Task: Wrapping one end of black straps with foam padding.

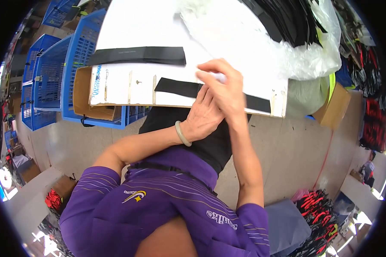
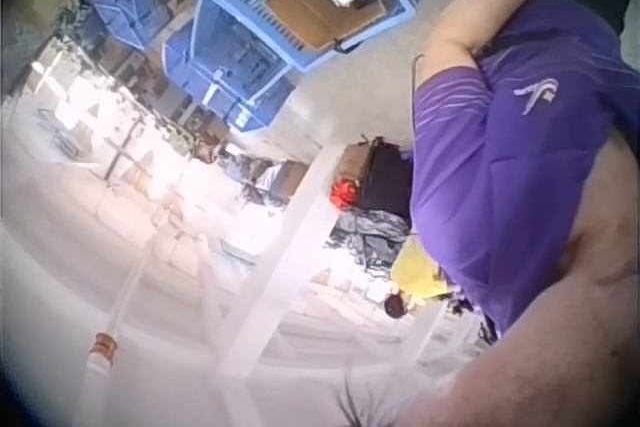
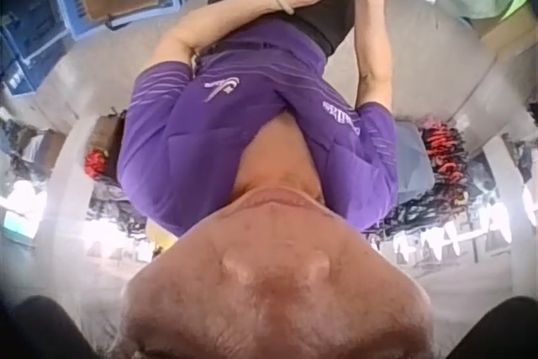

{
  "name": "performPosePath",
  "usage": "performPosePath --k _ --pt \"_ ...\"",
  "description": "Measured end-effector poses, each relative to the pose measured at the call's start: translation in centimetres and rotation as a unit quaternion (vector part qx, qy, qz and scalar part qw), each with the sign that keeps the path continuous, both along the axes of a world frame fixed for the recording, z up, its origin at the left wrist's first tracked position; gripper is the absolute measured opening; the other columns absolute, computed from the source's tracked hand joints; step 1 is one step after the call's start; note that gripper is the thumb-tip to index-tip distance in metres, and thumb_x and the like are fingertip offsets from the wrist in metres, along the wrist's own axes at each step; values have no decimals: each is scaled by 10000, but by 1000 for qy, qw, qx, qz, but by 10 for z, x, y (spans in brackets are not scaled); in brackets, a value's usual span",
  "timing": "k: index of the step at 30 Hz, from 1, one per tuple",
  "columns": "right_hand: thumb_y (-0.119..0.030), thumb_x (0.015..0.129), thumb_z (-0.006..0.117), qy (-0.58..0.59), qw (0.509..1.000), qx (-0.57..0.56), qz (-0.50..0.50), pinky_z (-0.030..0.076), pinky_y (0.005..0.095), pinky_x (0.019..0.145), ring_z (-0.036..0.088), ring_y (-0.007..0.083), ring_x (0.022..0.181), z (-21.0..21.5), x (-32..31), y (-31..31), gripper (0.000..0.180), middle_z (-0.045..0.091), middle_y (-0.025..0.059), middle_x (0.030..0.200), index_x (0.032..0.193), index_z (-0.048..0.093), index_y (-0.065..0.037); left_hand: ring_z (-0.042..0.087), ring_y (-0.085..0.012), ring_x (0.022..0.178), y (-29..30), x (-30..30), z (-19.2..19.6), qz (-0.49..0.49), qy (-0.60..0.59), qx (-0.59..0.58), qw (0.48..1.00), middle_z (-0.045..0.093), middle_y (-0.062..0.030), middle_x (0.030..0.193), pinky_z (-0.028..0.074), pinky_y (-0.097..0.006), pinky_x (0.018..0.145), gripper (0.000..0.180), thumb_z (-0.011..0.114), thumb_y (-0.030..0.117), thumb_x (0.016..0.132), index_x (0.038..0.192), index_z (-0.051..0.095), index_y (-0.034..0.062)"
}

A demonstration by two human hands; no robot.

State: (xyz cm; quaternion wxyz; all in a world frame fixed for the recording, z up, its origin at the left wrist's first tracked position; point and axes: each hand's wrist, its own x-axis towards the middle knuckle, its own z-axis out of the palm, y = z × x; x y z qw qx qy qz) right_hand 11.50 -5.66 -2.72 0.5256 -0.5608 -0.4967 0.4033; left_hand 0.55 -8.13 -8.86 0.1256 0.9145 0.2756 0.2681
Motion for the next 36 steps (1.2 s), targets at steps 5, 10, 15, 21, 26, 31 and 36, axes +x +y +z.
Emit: performPosePath --k 5,10,15,21,26,31,36 --pt "-52 868 670 74 989 6 -128 474 275 823 607 143 845 23 59 -47 114 667 73 902 915 681 51 516 -233 825 0 -25 23 -73 -36 29 996 500 -76 856 434 -348 756 412 565 110 770 1175 637 84" --pt "-50 870 664 89 973 52 -205 492 291 794 618 155 832 19 96 -86 105 667 82 894 890 678 52 530 -232 745 69 -85 82 42 -14 131 990 501 -81 829 454 -343 632 411 596 51 735 1140 652 96" --pt "-46 883 667 82 979 70 -171 490 265 771 614 137 825 37 90 -36 119 671 71 895 909 685 69 504 -275 943 163 -153 71 104 141 163 971 528 -117 1019 439 -379 779 588 716 321 787 1297 559 75" --pt "-114 807 694 -234 944 129 -195 507 345 802 648 281 888 17 118 97 189 674 127 954 950 711 8 496 -261 943 178 -154 24 82 123 176 973 541 -94 995 383 -403 837 621 615 549 840 1231 602 67" --pt "-128 773 698 -548 787 122 -255 463 407 832 622 272 908 -10 130 152 203 669 113 926 963 713 -58 506 -258 904 172 -155 19 89 133 174 972 551 -97 942 385 -403 847 623 615 560 844 1228 607 70" --pt "-134 809 684 -580 758 168 -245 466 391 792 647 282 826 5 128 143 100 694 74 826 880 694 -64 512 -274 1004 164 -153 31 94 114 167 975 564 -122 1040 378 -425 922 619 643 513 849 1244 594 40" --pt "-123 933 615 -240 960 96 -103 415 244 586 548 73 661 99 69 67 172 620 -18 734 949 649 44 568 -257 1074 132 -96 94 16 -199 -201 959 565 -151 1169 462 -318 910 492 674 84 851 1311 538 -25"
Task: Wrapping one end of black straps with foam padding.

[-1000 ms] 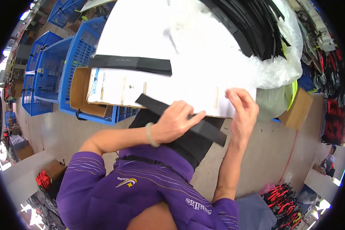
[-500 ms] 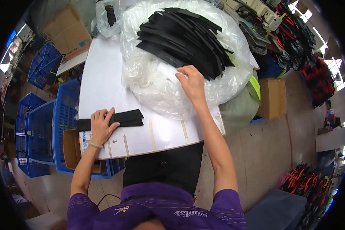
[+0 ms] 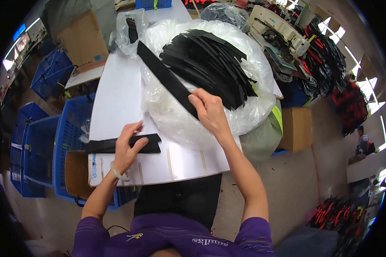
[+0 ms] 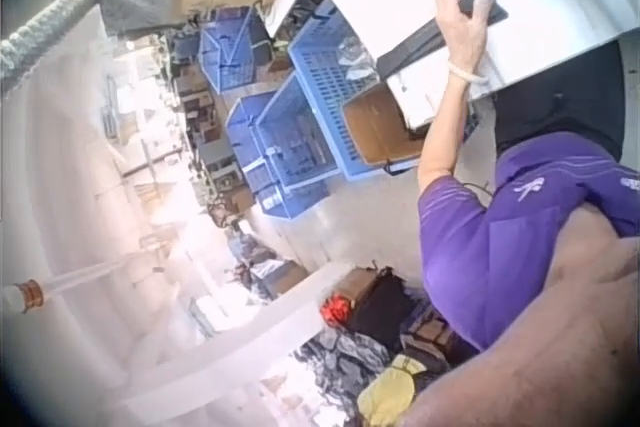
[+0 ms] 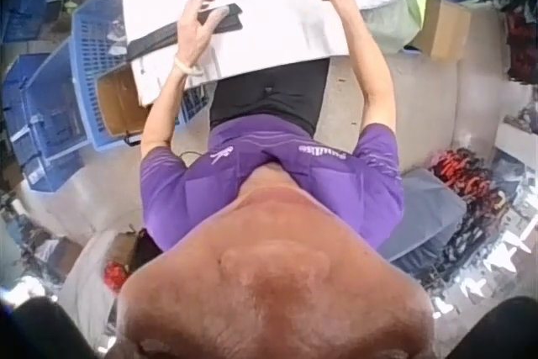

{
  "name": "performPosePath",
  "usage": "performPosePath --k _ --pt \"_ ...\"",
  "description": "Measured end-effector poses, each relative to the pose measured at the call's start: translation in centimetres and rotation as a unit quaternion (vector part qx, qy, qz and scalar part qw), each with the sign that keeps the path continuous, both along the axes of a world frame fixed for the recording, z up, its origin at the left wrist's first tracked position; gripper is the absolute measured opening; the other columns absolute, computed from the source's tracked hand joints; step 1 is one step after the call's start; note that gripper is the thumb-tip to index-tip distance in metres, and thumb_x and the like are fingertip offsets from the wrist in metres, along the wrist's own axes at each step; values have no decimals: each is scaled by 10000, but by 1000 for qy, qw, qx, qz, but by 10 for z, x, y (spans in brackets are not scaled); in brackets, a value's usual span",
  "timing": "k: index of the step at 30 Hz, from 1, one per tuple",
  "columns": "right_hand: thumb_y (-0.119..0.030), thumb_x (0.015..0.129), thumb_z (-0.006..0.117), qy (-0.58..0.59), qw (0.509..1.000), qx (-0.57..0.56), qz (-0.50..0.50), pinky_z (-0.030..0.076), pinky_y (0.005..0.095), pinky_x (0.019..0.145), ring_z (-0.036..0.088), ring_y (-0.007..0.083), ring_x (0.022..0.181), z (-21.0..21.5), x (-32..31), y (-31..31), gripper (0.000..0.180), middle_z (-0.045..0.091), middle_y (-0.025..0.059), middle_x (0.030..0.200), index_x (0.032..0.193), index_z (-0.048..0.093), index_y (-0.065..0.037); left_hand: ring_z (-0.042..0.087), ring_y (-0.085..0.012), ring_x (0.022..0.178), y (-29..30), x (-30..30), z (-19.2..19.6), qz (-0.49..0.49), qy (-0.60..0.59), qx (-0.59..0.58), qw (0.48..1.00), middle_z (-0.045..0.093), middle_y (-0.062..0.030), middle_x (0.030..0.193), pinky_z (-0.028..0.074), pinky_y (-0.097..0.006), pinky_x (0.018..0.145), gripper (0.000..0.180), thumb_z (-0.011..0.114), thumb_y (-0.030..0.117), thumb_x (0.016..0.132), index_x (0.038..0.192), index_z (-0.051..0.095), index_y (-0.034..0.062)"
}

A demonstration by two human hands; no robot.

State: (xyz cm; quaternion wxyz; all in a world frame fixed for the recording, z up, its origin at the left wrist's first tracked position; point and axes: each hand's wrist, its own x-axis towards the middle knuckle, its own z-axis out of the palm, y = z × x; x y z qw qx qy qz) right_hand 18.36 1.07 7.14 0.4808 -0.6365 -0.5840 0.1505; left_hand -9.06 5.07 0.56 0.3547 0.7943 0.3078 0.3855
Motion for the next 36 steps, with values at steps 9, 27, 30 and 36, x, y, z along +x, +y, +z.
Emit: performPosePath --k 9,27,30,36 --pt "-73 866 721 219 968 -83 88 439 194 609 565 34 696 -9 -58 -73 114 669 14 783 891 652 14 606 -96 732 -40 83 18 -76 -461 -374 801 684 -51 873 470 -239 633 140 672 83 913 1006 680 -22" --pt "-69 813 749 28 996 77 -36 523 328 672 667 232 741 -90 -69 -88 236 687 145 891 1007 650 24 447 -160 614 -49 110 -5 8 -470 -462 752 445 -38 692 487 -363 668 296 491 279 1033 957 512 -6" --pt "-93 748 803 -37 997 70 -23 537 355 739 673 299 863 -75 -56 -83 391 664 164 981 1079 631 24 480 -175 751 -36 116 5 -46 -515 -494 699 478 -63 828 490 -401 850 296 467 309 1040 1051 468 14" --pt "-106 706 846 13 998 59 -32 534 287 720 685 199 816 -70 -43 -77 378 698 126 908 1009 677 47 620 -229 932 -25 124 8 -125 -511 -513 678 607 -129 933 463 -460 998 321 562 330 992 1047 529 15"
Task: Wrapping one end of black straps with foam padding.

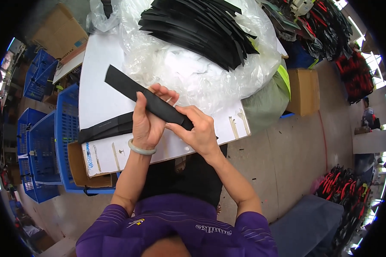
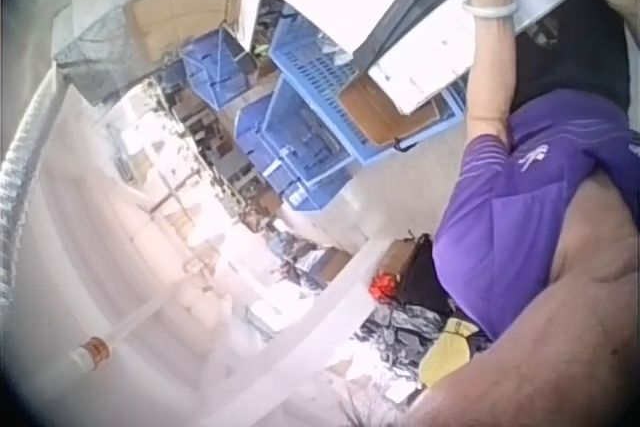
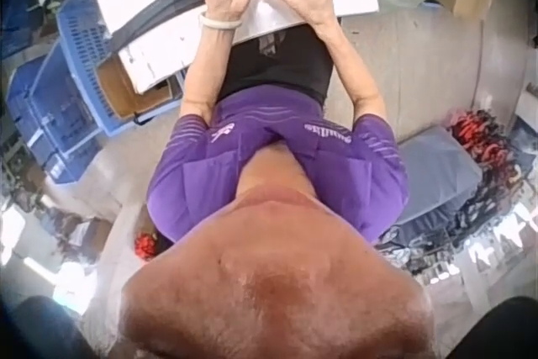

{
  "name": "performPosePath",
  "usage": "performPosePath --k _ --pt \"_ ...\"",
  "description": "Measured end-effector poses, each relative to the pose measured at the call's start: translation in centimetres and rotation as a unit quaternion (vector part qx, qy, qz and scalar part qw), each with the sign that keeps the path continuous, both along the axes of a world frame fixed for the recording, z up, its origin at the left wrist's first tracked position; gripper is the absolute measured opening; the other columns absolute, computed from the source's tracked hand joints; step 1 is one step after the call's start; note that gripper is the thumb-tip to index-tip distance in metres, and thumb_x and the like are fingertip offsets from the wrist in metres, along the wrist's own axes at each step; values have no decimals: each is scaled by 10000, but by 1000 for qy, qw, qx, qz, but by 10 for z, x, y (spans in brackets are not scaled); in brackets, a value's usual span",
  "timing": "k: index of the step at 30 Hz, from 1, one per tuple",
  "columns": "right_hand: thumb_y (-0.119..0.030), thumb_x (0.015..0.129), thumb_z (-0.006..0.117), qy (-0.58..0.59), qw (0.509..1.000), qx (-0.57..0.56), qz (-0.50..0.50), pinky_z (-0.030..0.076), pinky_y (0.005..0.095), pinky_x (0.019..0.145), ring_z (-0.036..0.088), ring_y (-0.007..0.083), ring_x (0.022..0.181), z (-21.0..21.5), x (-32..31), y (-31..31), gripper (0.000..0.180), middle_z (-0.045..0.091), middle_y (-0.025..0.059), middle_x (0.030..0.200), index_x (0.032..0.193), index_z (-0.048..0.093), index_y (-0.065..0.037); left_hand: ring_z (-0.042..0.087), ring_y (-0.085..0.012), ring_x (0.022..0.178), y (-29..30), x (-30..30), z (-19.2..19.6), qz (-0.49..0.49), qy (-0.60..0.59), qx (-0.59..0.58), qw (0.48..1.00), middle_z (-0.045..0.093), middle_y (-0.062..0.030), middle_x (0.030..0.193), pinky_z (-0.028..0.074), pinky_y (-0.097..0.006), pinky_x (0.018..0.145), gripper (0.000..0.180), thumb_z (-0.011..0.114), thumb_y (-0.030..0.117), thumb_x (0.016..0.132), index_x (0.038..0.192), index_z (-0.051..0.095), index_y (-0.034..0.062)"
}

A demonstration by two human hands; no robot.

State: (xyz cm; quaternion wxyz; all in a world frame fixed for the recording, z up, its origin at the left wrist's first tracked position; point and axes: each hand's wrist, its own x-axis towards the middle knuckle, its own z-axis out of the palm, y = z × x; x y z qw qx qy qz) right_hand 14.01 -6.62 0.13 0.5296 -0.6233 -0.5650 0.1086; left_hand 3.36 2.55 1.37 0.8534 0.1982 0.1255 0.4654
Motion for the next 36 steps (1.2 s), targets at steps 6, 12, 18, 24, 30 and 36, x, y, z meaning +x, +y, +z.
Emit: performPosePath --k 6,12,18,24,30,36 --pt "-65 754 800 94 992 -78 36 524 277 711 669 144 805 2 -6 1 233 708 101 866 942 705 34 632 -247 583 -1 0 -13 39 125 2 991 590 -110 645 551 -467 874 318 637 306 952 835 535 28" --pt "-105 796 735 -83 993 0 -90 513 340 733 655 247 816 -1 83 104 174 701 103 903 933 720 1 482 -199 576 27 -17 -23 52 116 -118 985 464 -43 627 527 -475 818 407 590 434 963 758 453 110" --pt "-106 748 741 -226 965 -88 -101 465 408 830 609 294 907 -37 113 146 240 680 116 948 972 733 -23 347 -117 533 30 -37 -19 3 49 -146 988 355 14 608 418 -316 652 309 591 354 981 814 500 112" --pt "-193 691 793 -190 961 -185 -75 427 404 843 561 297 977 -54 124 145 275 616 99 971 929 719 -76 367 -95 543 22 -41 -32 -47 94 -89 990 378 23 635 394 -287 608 138 603 165 958 977 581 29" --pt "-90 687 764 -240 964 -33 -109 430 389 809 579 294 938 -39 110 122 184 613 92 908 808 629 -59 388 -88 519 10 -35 -26 -26 126 -85 988 416 14 651 435 -285 568 135 667 107 907 967 608 2" --pt "-28 726 736 -208 974 77 47 490 379 808 648 294 914 52 23 70 225 676 97 958 931 645 -33 460 -85 568 3 -14 -1 47 151 25 987 542 -16 775 472 -269 586 334 678 108 906 1183 582 -51"
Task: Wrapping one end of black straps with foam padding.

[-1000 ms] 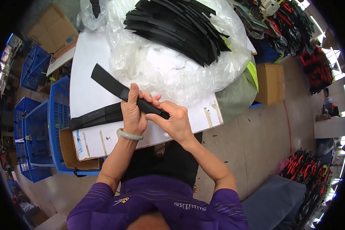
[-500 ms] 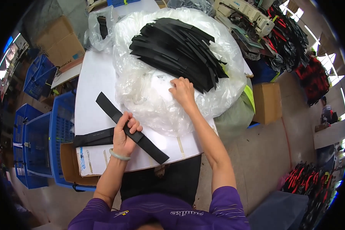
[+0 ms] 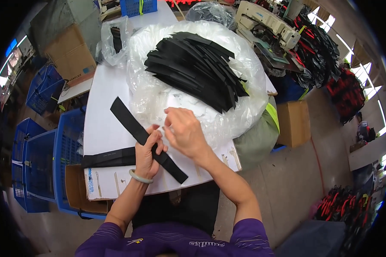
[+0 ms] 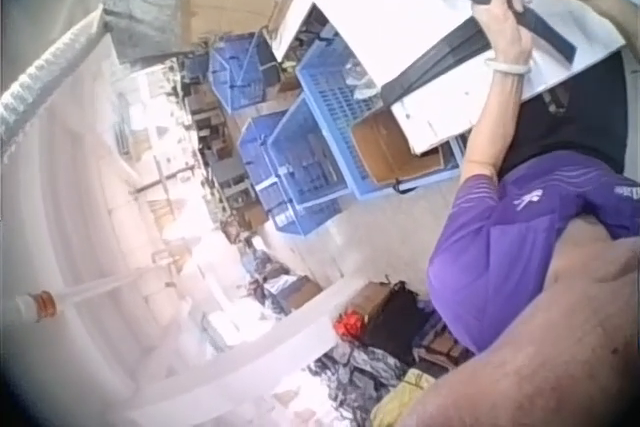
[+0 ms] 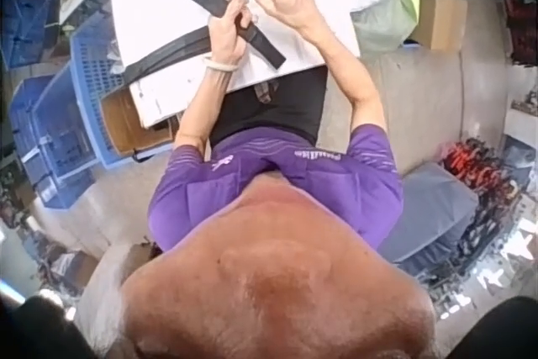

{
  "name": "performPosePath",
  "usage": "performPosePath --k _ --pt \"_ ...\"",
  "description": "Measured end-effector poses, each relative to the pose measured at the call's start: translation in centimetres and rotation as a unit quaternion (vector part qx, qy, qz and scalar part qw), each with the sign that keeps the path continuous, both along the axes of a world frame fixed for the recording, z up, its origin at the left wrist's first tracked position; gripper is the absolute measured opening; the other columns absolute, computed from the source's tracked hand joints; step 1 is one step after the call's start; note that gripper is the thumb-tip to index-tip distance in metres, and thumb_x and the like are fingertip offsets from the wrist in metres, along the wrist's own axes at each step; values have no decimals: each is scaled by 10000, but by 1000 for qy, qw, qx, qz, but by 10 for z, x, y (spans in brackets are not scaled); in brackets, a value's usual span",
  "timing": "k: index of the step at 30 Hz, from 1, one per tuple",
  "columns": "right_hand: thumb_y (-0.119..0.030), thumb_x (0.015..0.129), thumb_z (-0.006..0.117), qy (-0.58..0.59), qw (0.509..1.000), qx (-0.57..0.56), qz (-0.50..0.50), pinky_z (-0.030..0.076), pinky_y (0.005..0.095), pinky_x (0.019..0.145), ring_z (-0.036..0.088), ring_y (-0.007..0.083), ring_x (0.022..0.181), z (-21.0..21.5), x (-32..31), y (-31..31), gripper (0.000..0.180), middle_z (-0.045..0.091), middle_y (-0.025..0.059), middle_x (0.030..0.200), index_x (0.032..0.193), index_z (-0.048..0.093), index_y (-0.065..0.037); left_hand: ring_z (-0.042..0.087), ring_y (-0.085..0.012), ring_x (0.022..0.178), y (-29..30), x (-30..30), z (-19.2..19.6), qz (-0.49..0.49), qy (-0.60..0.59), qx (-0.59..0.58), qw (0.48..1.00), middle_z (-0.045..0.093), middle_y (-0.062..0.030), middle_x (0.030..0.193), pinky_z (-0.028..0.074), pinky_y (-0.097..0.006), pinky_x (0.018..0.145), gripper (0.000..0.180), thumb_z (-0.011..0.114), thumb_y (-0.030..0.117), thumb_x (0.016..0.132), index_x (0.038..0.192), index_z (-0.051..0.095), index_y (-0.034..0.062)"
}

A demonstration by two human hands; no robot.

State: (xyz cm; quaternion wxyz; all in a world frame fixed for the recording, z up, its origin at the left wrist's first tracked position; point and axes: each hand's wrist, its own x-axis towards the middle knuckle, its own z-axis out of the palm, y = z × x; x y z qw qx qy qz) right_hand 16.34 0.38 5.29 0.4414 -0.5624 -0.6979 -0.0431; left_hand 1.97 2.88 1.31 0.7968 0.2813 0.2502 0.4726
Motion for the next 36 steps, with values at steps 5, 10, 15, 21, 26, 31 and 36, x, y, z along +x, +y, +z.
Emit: performPosePath --k 5,10,15,21,26,31,36 --pt "-14 742 716 119 989 -50 68 531 380 795 668 296 916 3 -15 -23 158 687 116 973 892 665 -19 498 -86 585 -6 3 12 19 -2 34 999 587 -26 753 460 -255 578 296 702 124 886 1120 616 -36" --pt "-15 753 753 214 968 -95 86 526 320 683 677 224 799 2 -16 -40 106 681 98 847 840 693 -5 488 -85 537 -14 -6 6 3 -9 30 999 609 -50 721 447 -246 544 208 703 85 867 1026 644 -34" --pt "-6 736 777 298 939 -111 128 519 292 709 661 178 778 -9 -13 -39 109 683 71 842 800 689 -4 481 -82 516 -14 -9 13 -9 -28 45 999 615 -52 720 436 -242 527 104 688 65 872 916 641 -16" --pt "-18 763 777 392 904 -138 104 512 268 712 641 121 746 -12 -29 -47 152 680 72 817 866 667 5 482 -75 525 -10 -19 15 -23 -20 122 992 610 -48 713 435 -236 524 114 700 88 872 882 650 -14" --pt "-35 808 748 439 883 -141 82 488 249 678 622 113 711 -12 -48 -44 135 655 57 792 895 651 -2 491 -74 538 -8 -24 18 2 21 130 991 607 -42 705 416 -231 516 112 702 87 872 875 652 -13" --pt "-32 827 725 369 922 -101 52 446 247 623 548 95 666 -15 -58 -42 111 603 45 776 899 650 5 480 -83 541 -7 -28 15 17 37 103 994 576 -34 728 410 -247 524 191 695 171 898 887 634 -9" --pt "-57 791 747 316 927 -173 106 434 264 589 551 109 639 14 -32 -68 111 602 50 733 791 657 8 392 -96 488 24 -40 6 8 -149 -155 977 449 -11 701 415 -276 528 500 626 574 885 794 504 98"
